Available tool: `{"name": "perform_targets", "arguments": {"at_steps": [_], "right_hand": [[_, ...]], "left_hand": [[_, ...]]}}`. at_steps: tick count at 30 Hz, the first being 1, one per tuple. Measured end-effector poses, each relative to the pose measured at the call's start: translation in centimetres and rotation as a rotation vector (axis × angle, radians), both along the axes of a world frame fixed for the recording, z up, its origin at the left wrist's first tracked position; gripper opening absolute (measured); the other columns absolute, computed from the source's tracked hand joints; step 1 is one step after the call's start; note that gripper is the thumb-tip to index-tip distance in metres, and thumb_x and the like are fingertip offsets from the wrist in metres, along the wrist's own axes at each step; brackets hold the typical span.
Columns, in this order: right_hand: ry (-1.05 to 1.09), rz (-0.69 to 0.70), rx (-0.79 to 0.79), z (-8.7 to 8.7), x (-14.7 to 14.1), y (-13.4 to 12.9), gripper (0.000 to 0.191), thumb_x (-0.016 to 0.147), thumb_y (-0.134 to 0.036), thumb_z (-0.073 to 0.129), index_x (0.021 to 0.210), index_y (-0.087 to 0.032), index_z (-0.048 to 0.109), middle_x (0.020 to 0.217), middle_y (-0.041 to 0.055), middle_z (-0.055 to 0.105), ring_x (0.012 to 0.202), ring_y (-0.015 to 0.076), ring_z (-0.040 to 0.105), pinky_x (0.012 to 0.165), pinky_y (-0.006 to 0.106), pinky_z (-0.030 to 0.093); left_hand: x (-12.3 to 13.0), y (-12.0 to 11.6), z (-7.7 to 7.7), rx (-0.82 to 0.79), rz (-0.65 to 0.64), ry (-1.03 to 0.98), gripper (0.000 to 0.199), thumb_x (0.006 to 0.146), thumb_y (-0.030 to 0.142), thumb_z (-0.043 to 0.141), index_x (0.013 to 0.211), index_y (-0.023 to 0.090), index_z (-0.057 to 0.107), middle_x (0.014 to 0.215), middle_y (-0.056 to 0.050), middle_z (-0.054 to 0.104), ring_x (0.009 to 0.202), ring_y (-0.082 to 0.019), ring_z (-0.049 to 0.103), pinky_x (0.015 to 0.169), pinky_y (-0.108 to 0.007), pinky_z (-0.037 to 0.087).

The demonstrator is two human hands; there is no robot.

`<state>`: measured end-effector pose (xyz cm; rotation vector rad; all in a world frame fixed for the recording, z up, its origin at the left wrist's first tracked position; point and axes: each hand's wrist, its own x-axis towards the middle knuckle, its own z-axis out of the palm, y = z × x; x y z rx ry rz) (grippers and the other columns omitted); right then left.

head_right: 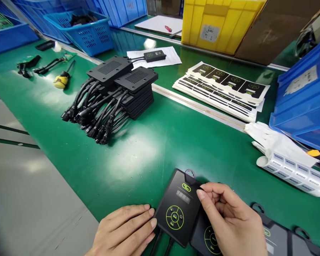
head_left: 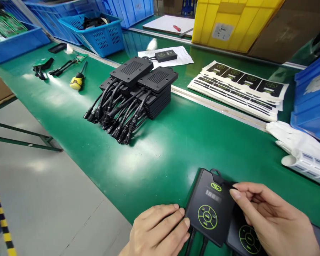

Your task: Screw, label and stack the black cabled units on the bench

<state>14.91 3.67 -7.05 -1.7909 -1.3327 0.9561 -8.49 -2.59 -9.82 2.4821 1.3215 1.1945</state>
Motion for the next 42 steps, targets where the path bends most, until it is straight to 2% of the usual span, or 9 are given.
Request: {"name": "perform_targets", "arguments": {"at_steps": [8,13,19,24,29,35,39,42], "right_hand": [[0.006,0.025,-0.052,0.0,0.0,0.2,0.033,0.068,-0.052,0.076,0.081,-0.022,0.074,0.066,0.0020,0.066,0.047,0.0100,0.057,0.039,0.015,0.043],[-0.019,0.065,-0.035,0.3,0.0,0.3,0.031,0.070,-0.051,0.074,0.080,-0.022,0.073,0.060,0.0006,0.064,0.042,0.0094,0.055,0.036,0.015,0.040],[-0.071,0.084,0.026,0.5,-0.3,0.4,0.025,0.073,-0.048,0.072,0.078,-0.023,0.072,0.059,-0.0008,0.065,0.044,0.0094,0.059,0.040,0.012,0.044],[-0.207,0.166,0.126,0.3,-0.3,0.4,0.021,0.079,-0.045,0.069,0.080,-0.024,0.070,0.057,-0.0043,0.065,0.044,0.0082,0.062,0.041,0.011,0.044],[-0.466,0.249,0.318,0.0,-0.2,0.1,0.019,0.090,-0.041,0.059,0.084,-0.024,0.066,0.058,-0.0070,0.063,0.038,0.0050,0.056,0.040,0.014,0.042],[-0.711,0.340,0.441,-0.2,-0.1,0.3,0.022,0.095,-0.040,0.048,0.086,-0.022,0.058,0.057,-0.0068,0.055,0.043,0.0083,0.054,0.041,0.020,0.040],[-0.842,0.322,0.401,-0.2,0.8,1.0,0.023,0.092,-0.041,0.047,0.089,-0.020,0.056,0.056,-0.0055,0.054,0.042,0.0140,0.054,0.040,0.026,0.034],[-0.779,0.360,0.264,0.6,1.8,0.6,0.020,0.090,-0.035,0.049,0.098,-0.020,0.058,0.063,-0.0028,0.059,0.048,0.0159,0.058,0.045,0.027,0.038]], "left_hand": [[0.0,0.0,0.1,-0.001,0.017,0.032,0.010,0.092,0.017,0.065,0.093,0.014,0.075,0.091,-0.001,0.079,0.089,-0.015,0.075,0.082,-0.022,0.062],[0.0,0.0,0.2,-0.033,0.014,0.039,0.011,0.093,0.017,0.065,0.095,0.015,0.075,0.093,-0.001,0.079,0.092,-0.015,0.075,0.086,-0.022,0.061],[-0.1,-0.2,0.1,-0.031,0.009,0.039,0.009,0.092,0.015,0.066,0.095,0.015,0.075,0.092,0.000,0.079,0.091,-0.015,0.075,0.085,-0.022,0.061],[-0.1,-0.1,0.2,-0.017,0.005,0.042,0.010,0.092,0.015,0.065,0.094,0.015,0.075,0.091,-0.001,0.079,0.088,-0.016,0.076,0.080,-0.024,0.063],[-0.2,-0.1,0.1,-0.023,-0.001,0.012,0.011,0.088,0.010,0.069,0.096,0.013,0.075,0.091,-0.004,0.079,0.090,-0.017,0.075,0.080,-0.025,0.063],[0.0,-0.1,0.0,0.002,-0.027,-0.031,0.015,0.086,0.005,0.067,0.097,0.009,0.075,0.091,-0.007,0.079,0.092,-0.018,0.074,0.080,-0.027,0.063],[0.4,0.1,0.2,0.027,-0.022,-0.025,0.017,0.089,0.005,0.063,0.099,0.011,0.074,0.091,-0.006,0.078,0.090,-0.017,0.074,0.078,-0.026,0.062],[0.2,0.2,0.5,0.044,-0.020,-0.018,0.020,0.089,0.005,0.061,0.101,0.014,0.074,0.092,-0.005,0.079,0.090,-0.017,0.075,0.078,-0.026,0.062]]}}
